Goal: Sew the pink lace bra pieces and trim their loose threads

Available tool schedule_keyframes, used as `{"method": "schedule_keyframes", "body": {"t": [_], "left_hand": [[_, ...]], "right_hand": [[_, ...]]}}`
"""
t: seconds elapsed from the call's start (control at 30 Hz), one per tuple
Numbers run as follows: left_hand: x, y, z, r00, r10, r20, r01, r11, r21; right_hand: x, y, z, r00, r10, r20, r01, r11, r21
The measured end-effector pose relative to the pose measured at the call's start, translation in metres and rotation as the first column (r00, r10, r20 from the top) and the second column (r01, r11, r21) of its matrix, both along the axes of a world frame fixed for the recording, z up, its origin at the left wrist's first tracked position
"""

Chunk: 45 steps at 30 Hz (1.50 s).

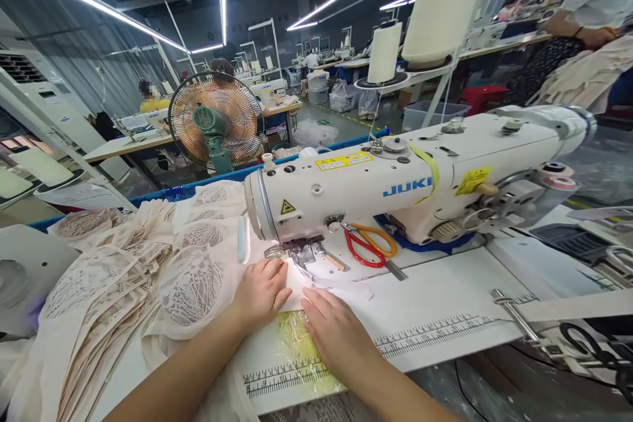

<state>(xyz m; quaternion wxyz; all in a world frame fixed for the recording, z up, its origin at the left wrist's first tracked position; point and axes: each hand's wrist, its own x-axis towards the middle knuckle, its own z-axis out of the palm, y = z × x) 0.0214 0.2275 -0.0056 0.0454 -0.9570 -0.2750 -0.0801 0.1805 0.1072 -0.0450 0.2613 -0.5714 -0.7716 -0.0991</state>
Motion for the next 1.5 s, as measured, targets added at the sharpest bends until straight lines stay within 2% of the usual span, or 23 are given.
{"method": "schedule_keyframes", "body": {"t": [0.2,0.43,0.63,0.77,0.97,1.5], "left_hand": [[0.007,0.007,0.007,0.999,0.019,-0.033,-0.020,1.000,-0.019],[0.007,0.017,0.008,0.999,-0.022,-0.029,0.021,0.999,-0.048],[0.012,0.014,0.008,0.998,-0.042,-0.041,0.040,0.997,-0.064],[0.008,0.011,0.008,0.996,-0.089,-0.031,0.086,0.992,-0.088],[-0.001,0.019,0.005,0.987,-0.159,0.037,0.163,0.980,-0.118],[0.003,0.021,0.008,0.988,-0.144,0.053,0.151,0.978,-0.141]], "right_hand": [[0.000,-0.005,-0.001,1.000,0.015,0.008,-0.015,1.000,-0.014],[-0.007,-0.006,-0.002,0.999,0.007,-0.034,-0.008,1.000,-0.020],[-0.012,-0.007,0.001,1.000,-0.003,-0.015,0.002,0.999,-0.042],[-0.015,-0.010,0.002,1.000,0.017,-0.024,-0.018,0.999,-0.044],[-0.017,-0.012,0.002,0.998,0.028,-0.055,-0.031,0.998,-0.058],[-0.017,-0.012,0.003,1.000,0.005,0.018,-0.005,1.000,-0.028]]}}
